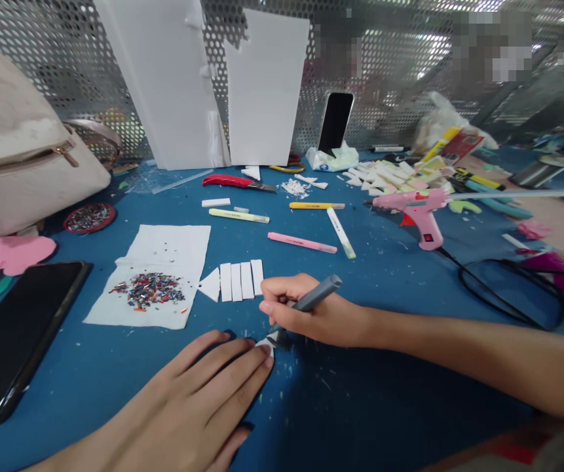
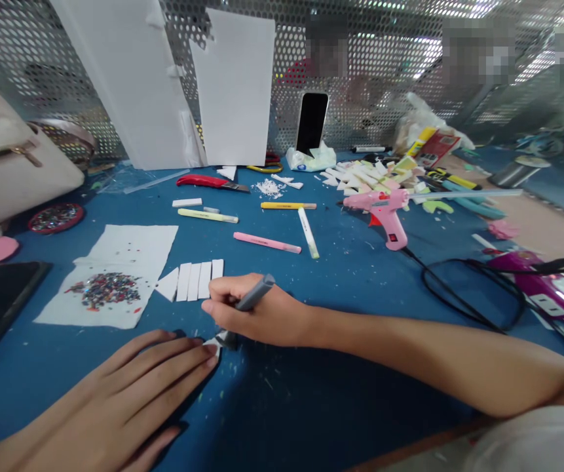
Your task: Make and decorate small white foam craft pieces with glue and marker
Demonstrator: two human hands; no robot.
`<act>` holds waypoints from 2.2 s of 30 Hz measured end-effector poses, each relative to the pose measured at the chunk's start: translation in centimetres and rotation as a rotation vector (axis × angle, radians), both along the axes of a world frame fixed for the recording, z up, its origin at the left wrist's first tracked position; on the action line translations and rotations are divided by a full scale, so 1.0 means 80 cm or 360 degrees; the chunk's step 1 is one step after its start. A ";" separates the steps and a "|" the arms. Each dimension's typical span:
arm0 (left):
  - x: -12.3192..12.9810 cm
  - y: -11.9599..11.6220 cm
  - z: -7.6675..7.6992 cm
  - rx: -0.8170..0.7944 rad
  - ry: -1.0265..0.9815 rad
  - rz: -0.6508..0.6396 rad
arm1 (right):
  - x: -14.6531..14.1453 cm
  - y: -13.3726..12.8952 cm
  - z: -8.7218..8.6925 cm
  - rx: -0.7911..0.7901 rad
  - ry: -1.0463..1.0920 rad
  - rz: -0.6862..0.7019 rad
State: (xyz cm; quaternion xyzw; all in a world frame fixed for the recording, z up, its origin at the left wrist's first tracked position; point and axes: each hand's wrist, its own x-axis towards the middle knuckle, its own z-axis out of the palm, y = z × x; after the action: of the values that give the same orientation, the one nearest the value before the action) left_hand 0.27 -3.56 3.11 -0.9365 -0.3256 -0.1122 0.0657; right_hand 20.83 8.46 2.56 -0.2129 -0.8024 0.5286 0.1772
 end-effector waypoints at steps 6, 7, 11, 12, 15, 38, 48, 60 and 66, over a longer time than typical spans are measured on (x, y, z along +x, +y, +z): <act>-0.004 -0.001 0.001 0.0016 0.0001 -0.0018 | 0.000 0.000 -0.002 -0.0024 -0.0017 0.0063; -0.003 -0.001 0.001 0.0017 -0.0003 -0.0018 | 0.000 0.000 -0.002 -0.0020 0.0000 0.0029; -0.002 -0.001 0.001 0.0024 -0.0018 -0.0001 | 0.001 0.000 -0.001 0.0037 -0.0021 0.0016; -0.002 -0.001 0.002 0.0020 -0.0016 0.0001 | 0.001 0.000 0.000 0.0023 -0.0028 0.0041; -0.002 -0.001 0.002 0.0023 -0.0008 -0.0003 | 0.000 0.000 0.001 -0.0001 -0.0021 0.0031; -0.006 -0.002 0.004 0.0009 0.0007 -0.0002 | 0.000 0.000 0.000 0.0044 -0.0040 0.0019; -0.002 0.001 0.002 0.0016 -0.0013 0.0008 | 0.000 0.000 0.000 0.0063 -0.0055 0.0069; -0.005 -0.003 0.002 -0.0003 0.0005 0.0009 | 0.000 0.001 -0.001 0.0047 -0.0060 0.0013; -0.003 0.000 0.004 0.0013 -0.0034 0.0009 | -0.001 0.001 0.000 0.0050 -0.0045 0.0032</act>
State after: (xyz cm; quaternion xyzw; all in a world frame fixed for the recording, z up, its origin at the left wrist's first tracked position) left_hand 0.00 -3.56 3.40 -0.9340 -0.3287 -0.1234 0.0662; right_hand 20.78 8.57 2.52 -0.2094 -0.8151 0.5147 0.1637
